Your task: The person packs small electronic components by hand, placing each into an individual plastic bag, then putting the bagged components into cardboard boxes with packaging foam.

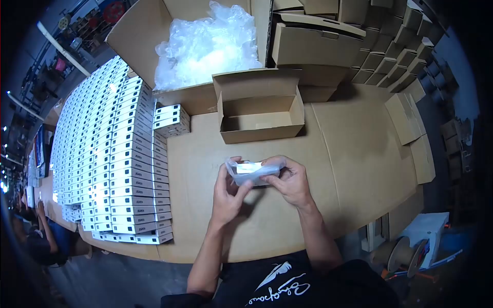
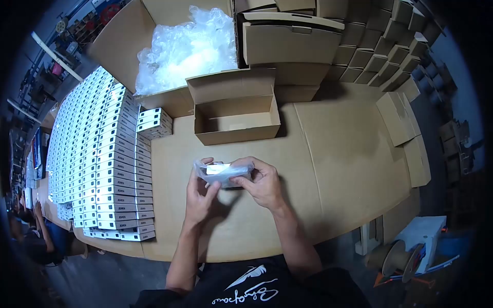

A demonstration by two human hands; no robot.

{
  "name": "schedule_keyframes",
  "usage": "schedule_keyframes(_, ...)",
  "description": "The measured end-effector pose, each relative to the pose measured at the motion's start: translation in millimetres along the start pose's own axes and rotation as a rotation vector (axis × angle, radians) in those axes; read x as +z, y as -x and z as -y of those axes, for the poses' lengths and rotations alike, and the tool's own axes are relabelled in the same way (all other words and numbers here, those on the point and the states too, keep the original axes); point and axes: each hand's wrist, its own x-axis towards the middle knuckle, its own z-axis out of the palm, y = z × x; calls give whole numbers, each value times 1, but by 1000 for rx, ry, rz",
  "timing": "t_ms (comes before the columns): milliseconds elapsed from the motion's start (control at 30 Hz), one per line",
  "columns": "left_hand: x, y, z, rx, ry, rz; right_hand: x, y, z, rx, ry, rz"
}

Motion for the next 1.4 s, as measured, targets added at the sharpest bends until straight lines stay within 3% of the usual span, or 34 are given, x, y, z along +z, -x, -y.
schedule_keyframes(67, 7, 0, -5, -158, 171, -53, 5, 2, -1, 22, 2, -23)
schedule_keyframes(200, 6, -3, -5, -189, 281, -82, 1, 1, 12, 113, 29, -29)
schedule_keyframes(333, 14, -3, -4, -280, 268, -216, -15, -1, 25, 325, 307, 64)
schedule_keyframes(467, 9, -6, 4, -305, 237, -288, -3, -9, 22, -141, 74, -380)
schedule_keyframes(567, 6, -8, 5, -281, 208, -334, -4, 3, 37, -505, 510, -342)
schedule_keyframes(600, 6, -10, 5, -269, 200, -344, -7, 11, 46, -564, 732, -165)
schedule_keyframes(700, 8, -11, 12, -210, 221, -340, 20, 11, 49, -636, 842, 154)
schedule_keyframes(800, 9, -10, 7, -247, 248, -304, 22, 2, 36, -681, 1060, 182)
schedule_keyframes(900, 9, -12, 17, -143, 290, -349, 15, 1, 32, -612, 969, 194)
schedule_keyframes(1000, 6, -15, 10, -202, 395, -311, 8, -1, 34, -505, 898, 247)
schedule_keyframes(1100, 6, -13, -12, -199, 259, -203, 0, -5, 40, -457, 855, 311)
schedule_keyframes(1200, -14, -12, -8, -331, 213, 39, -5, -8, 51, -432, 851, 348)
schedule_keyframes(1300, -7, -14, -18, -58, -52, 135, -11, -12, 59, -365, 875, 379)
schedule_keyframes(1400, -9, -23, -14, -137, -76, 116, -11, -18, 71, -329, 990, 388)
